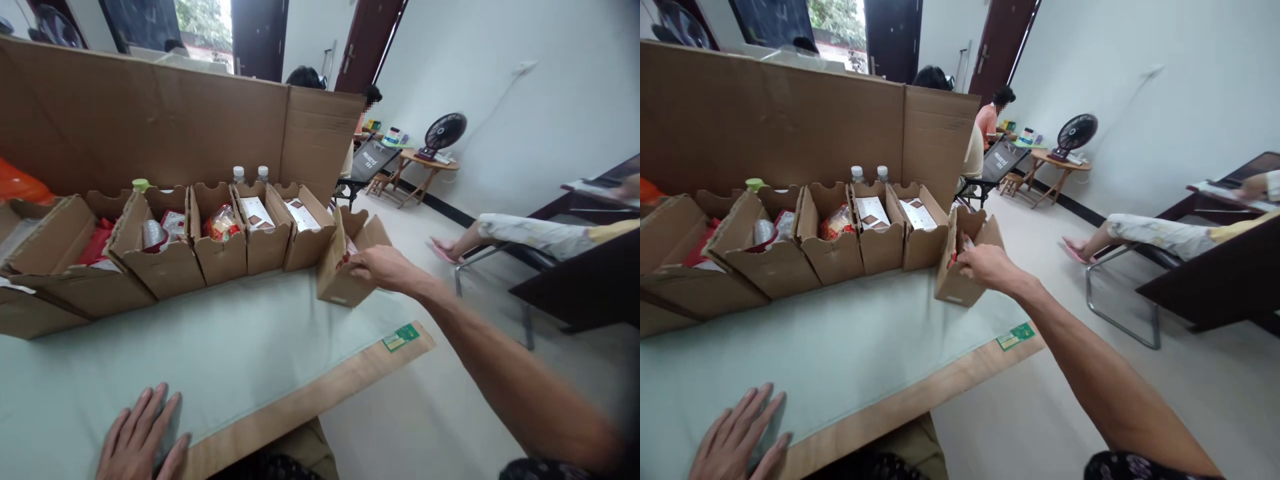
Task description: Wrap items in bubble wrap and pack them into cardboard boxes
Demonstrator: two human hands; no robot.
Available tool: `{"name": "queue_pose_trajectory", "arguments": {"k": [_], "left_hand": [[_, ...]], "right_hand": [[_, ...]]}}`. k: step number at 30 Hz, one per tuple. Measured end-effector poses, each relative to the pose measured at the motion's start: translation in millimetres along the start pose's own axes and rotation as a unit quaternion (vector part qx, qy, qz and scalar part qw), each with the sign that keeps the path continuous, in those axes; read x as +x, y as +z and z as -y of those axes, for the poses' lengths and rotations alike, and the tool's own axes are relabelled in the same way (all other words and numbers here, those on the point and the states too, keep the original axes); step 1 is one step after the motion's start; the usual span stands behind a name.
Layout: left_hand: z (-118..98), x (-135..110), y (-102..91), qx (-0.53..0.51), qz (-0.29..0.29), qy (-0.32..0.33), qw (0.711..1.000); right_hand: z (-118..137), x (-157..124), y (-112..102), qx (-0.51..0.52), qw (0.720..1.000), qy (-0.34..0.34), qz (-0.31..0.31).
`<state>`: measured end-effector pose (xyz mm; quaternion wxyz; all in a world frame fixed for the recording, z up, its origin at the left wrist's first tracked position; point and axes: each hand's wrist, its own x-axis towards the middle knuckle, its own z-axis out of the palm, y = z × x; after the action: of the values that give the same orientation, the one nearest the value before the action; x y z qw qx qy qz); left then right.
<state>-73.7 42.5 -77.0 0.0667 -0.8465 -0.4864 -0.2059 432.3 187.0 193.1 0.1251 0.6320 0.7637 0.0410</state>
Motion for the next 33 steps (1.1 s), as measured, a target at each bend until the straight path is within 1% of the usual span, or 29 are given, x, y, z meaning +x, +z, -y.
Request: {"name": "queue_pose_trajectory", "arguments": {"k": [2, 5, 8, 10, 12, 14, 16, 17, 18, 19, 20, 21, 22, 23, 24, 25, 26, 27, 28, 30, 33], "left_hand": [[-5.9, 3.9, -3.1, -0.01, -0.015, -0.007, 1.0], [-11.9, 8.1, -6.3, -0.022, -0.027, -0.018, 0.999], [-13.5, 10.1, -8.3, -0.034, -0.015, -0.043, 0.998], [-14.3, 11.3, -10.0, -0.05, 0.001, -0.064, 0.997], [-16.6, 13.5, -12.7, -0.072, 0.007, -0.088, 0.993], [-20.5, 18.5, -17.2, -0.105, -0.003, -0.116, 0.988], [-24.7, 28.0, -23.9, -0.146, -0.021, -0.145, 0.978], [-26.4, 35.0, -27.9, -0.17, -0.028, -0.16, 0.972], [-27.4, 43.4, -32.1, -0.193, -0.031, -0.18, 0.964], [-27.6, 53.2, -36.1, -0.215, -0.028, -0.204, 0.955], [-27.1, 64.1, -39.6, -0.237, -0.023, -0.232, 0.943], [-25.9, 75.8, -42.1, -0.259, -0.018, -0.259, 0.93], [-24.4, 88.0, -43.4, -0.281, -0.014, -0.279, 0.918], [-22.8, 100.0, -43.1, -0.304, -0.013, -0.292, 0.907], [-21.6, 111.5, -41.2, -0.329, -0.012, -0.295, 0.897], [-21.0, 121.9, -37.9, -0.353, -0.013, -0.291, 0.889], [-21.3, 130.7, -33.4, -0.376, -0.012, -0.286, 0.881], [-22.5, 137.8, -28.0, -0.397, -0.01, -0.282, 0.873], [-24.7, 143.0, -22.2, -0.415, -0.006, -0.283, 0.864], [-31.0, 148.7, -11.0, -0.437, -0.004, -0.295, 0.85], [-41.2, 152.4, 1.1, -0.437, -0.005, -0.308, 0.845]], "right_hand": [[24.1, 2.9, -14.4, 0.016, 0.998, -0.042, 0.032], [71.8, 23.3, -37.3, 0.059, 0.992, -0.095, 0.058], [126.6, 48.9, -55.1, 0.137, 0.983, -0.111, 0.058], [161.2, 62.4, -62.8, 0.228, 0.964, -0.128, 0.04], [187.6, 69.4, -68.8, 0.325, 0.931, -0.17, 0.003], [199.6, 66.6, -73.6, 0.403, 0.885, -0.223, -0.061], [193.3, 53.2, -74.3, 0.452, 0.842, -0.254, -0.149], [183.8, 43.2, -71.4, 0.466, 0.826, -0.247, -0.199], [171.1, 32.0, -65.3, 0.475, 0.813, -0.224, -0.25], [156.6, 20.3, -55.5, 0.482, 0.801, -0.184, -0.303], [141.7, 8.9, -41.8, 0.489, 0.786, -0.13, -0.356], [127.8, -1.2, -24.2, 0.499, 0.77, -0.069, -0.392], [116.5, -9.7, -3.4, 0.516, 0.753, -0.007, -0.408], [108.7, -16.1, 19.7, 0.538, 0.74, 0.045, -0.401], [105.0, -20.4, 43.9, 0.562, 0.737, 0.076, -0.367], [105.6, -22.7, 67.8, 0.589, 0.738, 0.083, -0.319], [109.9, -23.4, 90.0, 0.615, 0.736, 0.075, -0.274], [117.0, -22.8, 109.3, 0.635, 0.733, 0.06, -0.234], [125.5, -21.3, 125.2, 0.65, 0.729, 0.044, -0.21], [142.0, -16.3, 146.2, 0.658, 0.725, 0.032, -0.202], [153.7, -6.1, 158.8, 0.641, 0.728, 0.045, -0.239]]}}
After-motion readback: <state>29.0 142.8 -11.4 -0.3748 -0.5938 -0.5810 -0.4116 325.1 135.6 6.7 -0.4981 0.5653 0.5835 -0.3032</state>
